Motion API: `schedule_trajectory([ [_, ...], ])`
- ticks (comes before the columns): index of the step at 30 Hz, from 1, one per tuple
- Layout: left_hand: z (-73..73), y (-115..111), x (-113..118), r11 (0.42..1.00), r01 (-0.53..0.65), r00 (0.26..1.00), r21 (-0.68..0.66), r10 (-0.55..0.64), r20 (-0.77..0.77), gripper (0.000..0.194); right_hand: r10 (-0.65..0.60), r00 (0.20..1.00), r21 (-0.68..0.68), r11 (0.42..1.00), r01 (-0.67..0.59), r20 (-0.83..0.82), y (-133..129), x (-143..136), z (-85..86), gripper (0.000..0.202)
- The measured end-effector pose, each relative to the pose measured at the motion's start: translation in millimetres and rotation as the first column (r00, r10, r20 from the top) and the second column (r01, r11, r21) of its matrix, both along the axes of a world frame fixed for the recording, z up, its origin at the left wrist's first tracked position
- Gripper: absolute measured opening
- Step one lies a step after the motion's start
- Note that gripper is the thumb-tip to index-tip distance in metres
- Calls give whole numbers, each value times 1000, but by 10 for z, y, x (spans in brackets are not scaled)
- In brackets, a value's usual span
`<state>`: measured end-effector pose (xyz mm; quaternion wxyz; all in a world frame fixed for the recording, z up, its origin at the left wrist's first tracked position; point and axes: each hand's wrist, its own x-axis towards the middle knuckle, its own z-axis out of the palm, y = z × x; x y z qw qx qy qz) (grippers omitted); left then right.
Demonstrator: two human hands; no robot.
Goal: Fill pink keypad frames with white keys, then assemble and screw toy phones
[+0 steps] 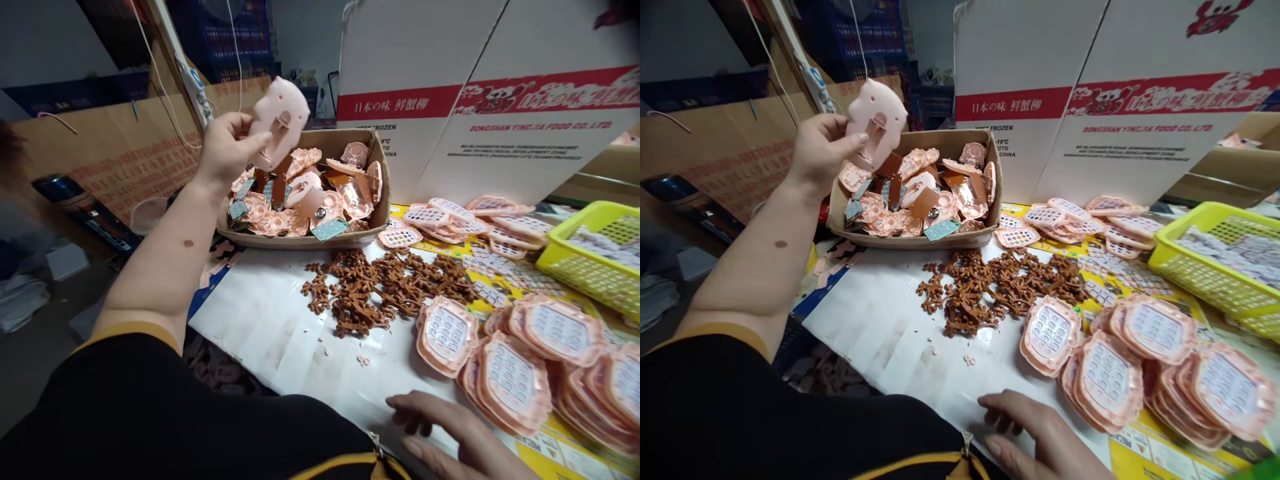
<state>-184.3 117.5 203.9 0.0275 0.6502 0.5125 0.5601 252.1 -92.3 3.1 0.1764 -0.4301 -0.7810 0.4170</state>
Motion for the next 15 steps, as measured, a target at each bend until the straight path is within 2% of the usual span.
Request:
schedule_trajectory([
  [2, -34, -283, 302, 970, 240, 969, -25, -238, 58, 50, -29, 997, 32, 999, 32, -76, 93, -179, 179, 32],
  [4, -152, -578, 590, 911, 408, 913, -67, -405, 55, 42, -102, 965, 89, 988, 127, -242, 188, -352, 313, 31],
  [6, -326, -869, 849, 861, 496, 860, -110, -505, -72, 28, -233, 868, 135, 938, 320, -438, 263, -488, 400, 42],
  [8, -518, -1128, 1071, 801, 570, 778, -185, -598, -192, 20, -293, 772, 169, 874, 455, -563, 292, -574, 462, 55],
  [10, -699, -1335, 1247, 721, 650, 674, -243, -693, -256, 14, -266, 769, 252, 840, 480, -581, 261, -609, 521, 55],
  [12, -864, -1488, 1371, 660, 702, 600, -266, -750, -279, 13, -173, 830, 378, 828, 414, -530, 176, -604, 577, 31],
  [13, -945, -1550, 1414, 657, 704, 601, -269, -753, -268, 13, -117, 853, 442, 815, 376, -509, 122, -593, 597, 16],
  [14, -1030, -1608, 1448, 677, 690, 636, -256, -736, -232, 16, -73, 865, 499, 791, 354, -497, 64, -578, 610, 6],
  [15, -1120, -1666, 1476, 721, 656, 704, -225, -692, -164, 21, -49, 867, 550, 754, 358, -497, 6, -560, 611, 6],
])
